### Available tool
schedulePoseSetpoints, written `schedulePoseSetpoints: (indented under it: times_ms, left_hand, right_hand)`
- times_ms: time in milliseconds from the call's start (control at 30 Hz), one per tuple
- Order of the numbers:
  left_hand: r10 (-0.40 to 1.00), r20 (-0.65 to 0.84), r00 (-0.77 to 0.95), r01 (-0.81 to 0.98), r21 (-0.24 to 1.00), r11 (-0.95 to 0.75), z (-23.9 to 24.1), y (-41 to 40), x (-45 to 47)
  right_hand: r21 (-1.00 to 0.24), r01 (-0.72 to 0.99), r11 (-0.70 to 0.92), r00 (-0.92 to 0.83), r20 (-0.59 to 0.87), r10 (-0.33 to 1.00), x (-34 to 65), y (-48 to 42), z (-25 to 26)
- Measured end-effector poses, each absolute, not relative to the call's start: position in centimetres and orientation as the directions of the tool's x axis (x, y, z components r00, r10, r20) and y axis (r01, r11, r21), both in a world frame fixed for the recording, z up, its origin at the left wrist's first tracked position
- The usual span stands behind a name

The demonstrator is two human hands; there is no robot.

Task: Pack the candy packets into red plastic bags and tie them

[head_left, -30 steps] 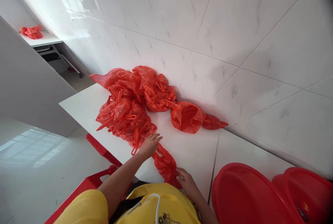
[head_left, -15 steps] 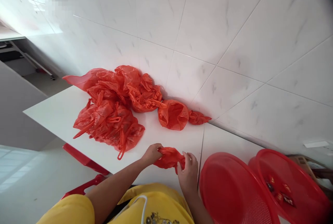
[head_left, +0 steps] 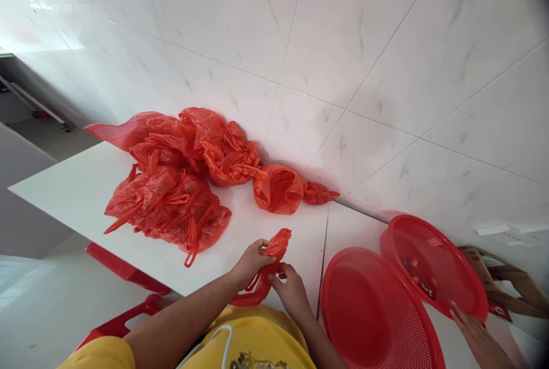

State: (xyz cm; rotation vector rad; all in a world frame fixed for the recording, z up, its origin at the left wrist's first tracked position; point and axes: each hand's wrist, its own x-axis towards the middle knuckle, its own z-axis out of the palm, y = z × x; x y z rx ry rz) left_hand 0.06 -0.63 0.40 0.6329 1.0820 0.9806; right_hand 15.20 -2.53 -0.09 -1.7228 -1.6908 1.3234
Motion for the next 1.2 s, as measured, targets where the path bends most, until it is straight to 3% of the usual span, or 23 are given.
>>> schedulePoseSetpoints:
  times_ms: [167,300,433,500,567,700,800,900,967,1033,1100,1200]
  left_hand:
    - [0.879,-0.457,0.136,-0.351,0.807,0.475,0.4,-0.4,-0.4]
    - [0.873,-0.482,0.076,-0.277,0.831,0.483,-0.1,0.2,-1.1]
    - [0.877,-0.480,-0.023,-0.156,0.868,0.471,-0.3,0.5,-2.7]
    - [0.886,-0.456,-0.081,-0.113,0.888,0.446,-0.2,0.6,-3.9]
    - [0.893,-0.429,-0.133,-0.076,0.903,0.423,0.1,0.7,-5.1]
    - [0.899,-0.399,-0.181,-0.036,0.916,0.399,0.7,0.9,-5.7]
    - [0.908,-0.392,-0.149,-0.058,0.920,0.388,0.7,0.9,-4.2]
    - [0.917,-0.385,-0.102,-0.094,0.922,0.376,0.5,0.8,-2.5]
    - [0.914,-0.395,-0.096,-0.114,0.916,0.384,0.5,0.7,-2.1]
    - [0.904,-0.414,-0.106,-0.138,0.906,0.399,0.5,0.8,-2.2]
    - [0.892,-0.434,-0.130,-0.165,0.896,0.412,0.5,0.9,-2.9]
    - [0.872,-0.454,-0.183,-0.184,0.887,0.423,0.4,1.1,-3.9]
  right_hand:
    - [-0.864,0.473,-0.173,-0.197,-0.295,0.935,15.1,-2.7,-0.5]
    - [-0.871,0.410,-0.271,-0.015,-0.304,0.953,16.8,-1.5,-0.9]
    - [-0.880,-0.005,-0.476,0.242,-0.463,0.853,20.4,0.7,-1.1]
    - [-0.850,-0.216,-0.480,0.295,-0.525,0.798,22.4,1.6,-0.8]
    - [-0.859,-0.273,-0.433,0.306,-0.504,0.808,23.7,2.1,0.0]
    - [-0.937,-0.075,-0.342,0.175,-0.350,0.920,22.5,1.7,2.3]
    - [-0.982,0.104,-0.161,0.029,-0.159,0.987,18.9,0.6,3.7]
    - [-0.974,0.225,0.034,-0.244,-0.023,0.969,15.5,-0.8,4.1]
    - [-0.960,0.278,0.037,-0.476,-0.104,0.873,14.1,-1.9,3.6]
    - [-0.920,0.392,-0.011,-0.592,-0.261,0.763,13.4,-2.7,2.4]
    - [-0.807,0.590,0.035,-0.561,-0.379,0.736,13.5,-3.2,0.9]
    - [-0.453,0.881,0.139,-0.370,-0.474,0.799,14.6,-3.0,-0.7]
